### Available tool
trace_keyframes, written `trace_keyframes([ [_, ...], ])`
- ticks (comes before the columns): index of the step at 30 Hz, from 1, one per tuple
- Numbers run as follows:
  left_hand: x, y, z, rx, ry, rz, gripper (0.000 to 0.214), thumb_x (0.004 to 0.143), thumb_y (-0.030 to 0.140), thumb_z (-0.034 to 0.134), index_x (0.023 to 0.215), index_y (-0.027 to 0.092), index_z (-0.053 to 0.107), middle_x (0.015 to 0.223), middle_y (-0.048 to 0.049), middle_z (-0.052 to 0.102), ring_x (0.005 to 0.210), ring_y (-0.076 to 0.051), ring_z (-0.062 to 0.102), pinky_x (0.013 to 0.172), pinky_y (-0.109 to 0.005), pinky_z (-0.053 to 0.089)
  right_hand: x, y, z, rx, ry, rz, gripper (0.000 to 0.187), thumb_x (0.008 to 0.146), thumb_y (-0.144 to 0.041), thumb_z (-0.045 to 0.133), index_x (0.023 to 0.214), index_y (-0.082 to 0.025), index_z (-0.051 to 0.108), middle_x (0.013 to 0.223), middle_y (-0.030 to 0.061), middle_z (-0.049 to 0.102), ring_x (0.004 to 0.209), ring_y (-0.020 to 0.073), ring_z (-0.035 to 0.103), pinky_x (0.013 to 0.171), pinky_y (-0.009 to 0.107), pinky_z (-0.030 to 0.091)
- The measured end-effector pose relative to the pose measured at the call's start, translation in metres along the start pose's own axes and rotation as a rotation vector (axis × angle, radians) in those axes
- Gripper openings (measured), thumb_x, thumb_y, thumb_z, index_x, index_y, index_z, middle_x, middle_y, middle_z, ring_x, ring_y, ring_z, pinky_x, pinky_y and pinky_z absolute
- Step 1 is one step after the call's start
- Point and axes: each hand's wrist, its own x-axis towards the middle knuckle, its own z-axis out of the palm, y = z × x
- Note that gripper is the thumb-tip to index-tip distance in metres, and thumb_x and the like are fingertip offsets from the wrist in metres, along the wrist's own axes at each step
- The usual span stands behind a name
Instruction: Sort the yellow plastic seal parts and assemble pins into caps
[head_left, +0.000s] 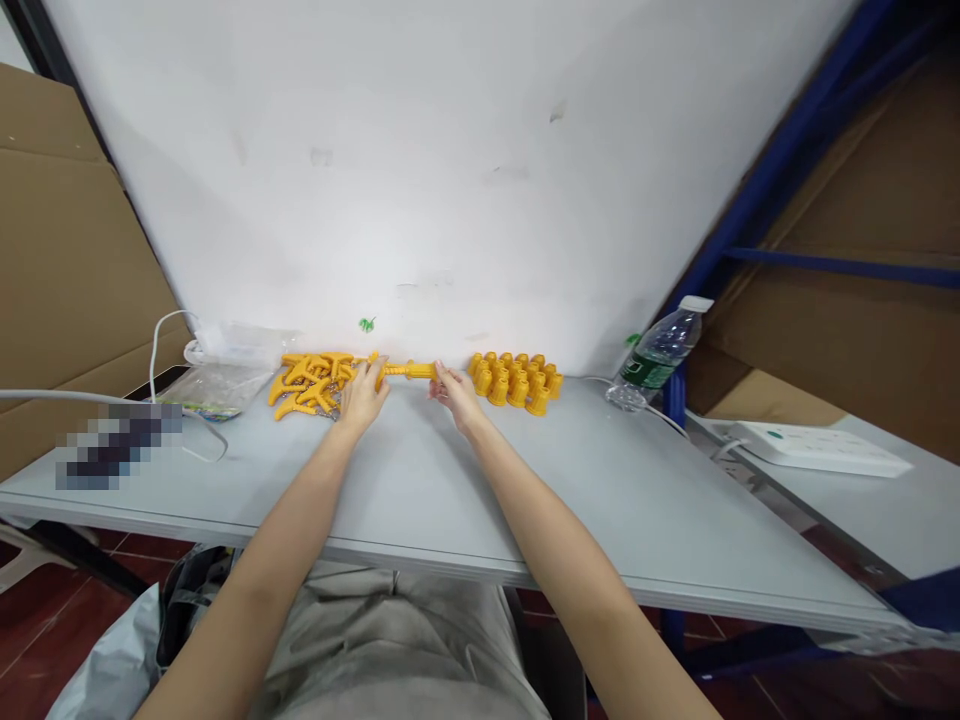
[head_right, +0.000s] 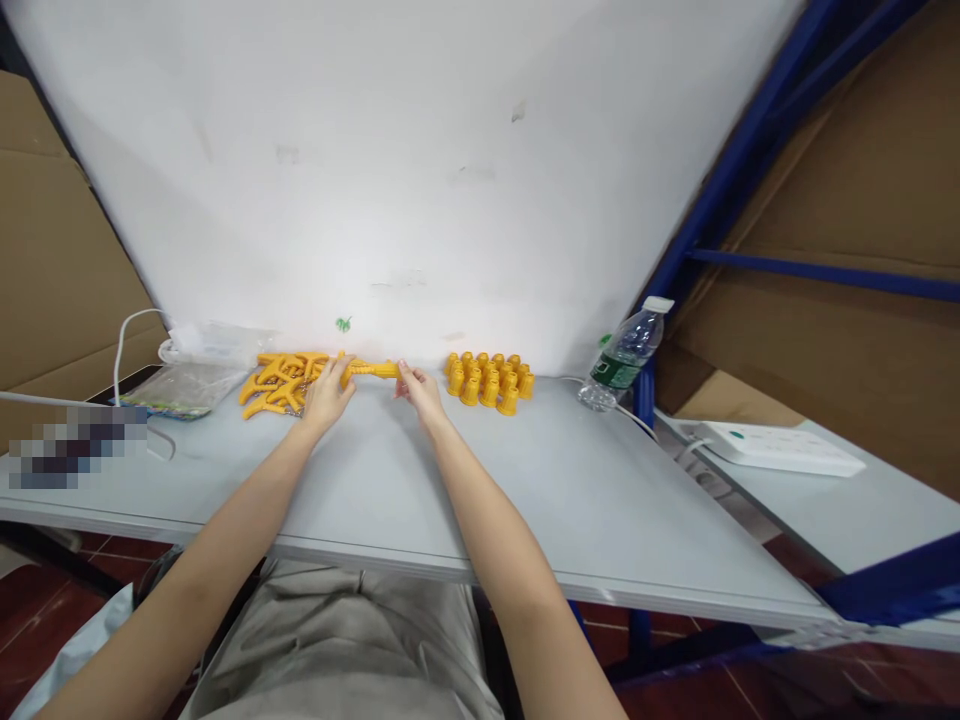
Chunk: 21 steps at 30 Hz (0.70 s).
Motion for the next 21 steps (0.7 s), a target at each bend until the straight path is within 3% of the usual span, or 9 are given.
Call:
trace_keyframes([
  [3,0.000,0.000,-0.004,0.024,-0.001,0.045,0.050,0.094,0.029,0.041,0.144,0.027,0.044,0.122,-0.0097,0.057,0.095,-0.023,0.061,0.079,-0.030,0.048,0.000,-0.003,-0.004,-0.056,-0.035,0.019,0.052,0.070,-0.072,0.061,0.067,-0.021,0.052,0.067,0.0027,0.062,0.057,0.0134,0.057,0.059,0.027,0.048],
  [6,0.000,-0.002,-0.008,0.039,-0.013,0.051,0.051,0.096,0.029,0.037,0.147,0.028,0.039,0.122,-0.0100,0.056,0.094,-0.022,0.061,0.078,-0.030,0.048,0.002,-0.004,-0.010,-0.119,-0.149,-0.005,0.045,0.073,-0.063,0.062,0.083,-0.020,0.060,0.077,0.0032,0.065,0.062,0.0123,0.057,0.066,0.028,0.051],
  [11,0.002,-0.007,-0.010,0.043,-0.084,0.036,0.052,0.096,0.028,0.037,0.148,0.027,0.037,0.129,-0.0118,0.054,0.098,-0.025,0.062,0.082,-0.034,0.049,0.007,0.001,-0.020,-0.374,-0.226,-0.287,0.041,0.076,-0.037,0.064,0.111,-0.016,0.061,0.100,0.0072,0.065,0.075,0.0141,0.058,0.076,0.032,0.051],
  [16,0.003,-0.013,-0.003,0.018,-0.132,0.036,0.051,0.094,0.025,0.039,0.145,0.024,0.039,0.134,-0.0134,0.053,0.108,-0.028,0.061,0.091,-0.039,0.049,0.007,0.007,-0.022,-0.744,-0.200,-0.550,0.038,0.080,-0.020,0.054,0.117,-0.016,0.058,0.112,0.0118,0.064,0.084,0.0199,0.058,0.088,0.039,0.047],
  [21,0.005,-0.014,-0.001,0.039,-0.226,0.059,0.049,0.093,0.026,0.041,0.141,0.021,0.042,0.131,-0.0137,0.057,0.117,-0.030,0.057,0.097,-0.044,0.046,0.001,0.003,-0.023,-1.086,-0.145,-0.672,0.037,0.082,-0.009,0.046,0.116,-0.019,0.058,0.118,0.0131,0.064,0.104,0.0266,0.056,0.102,0.047,0.036],
])
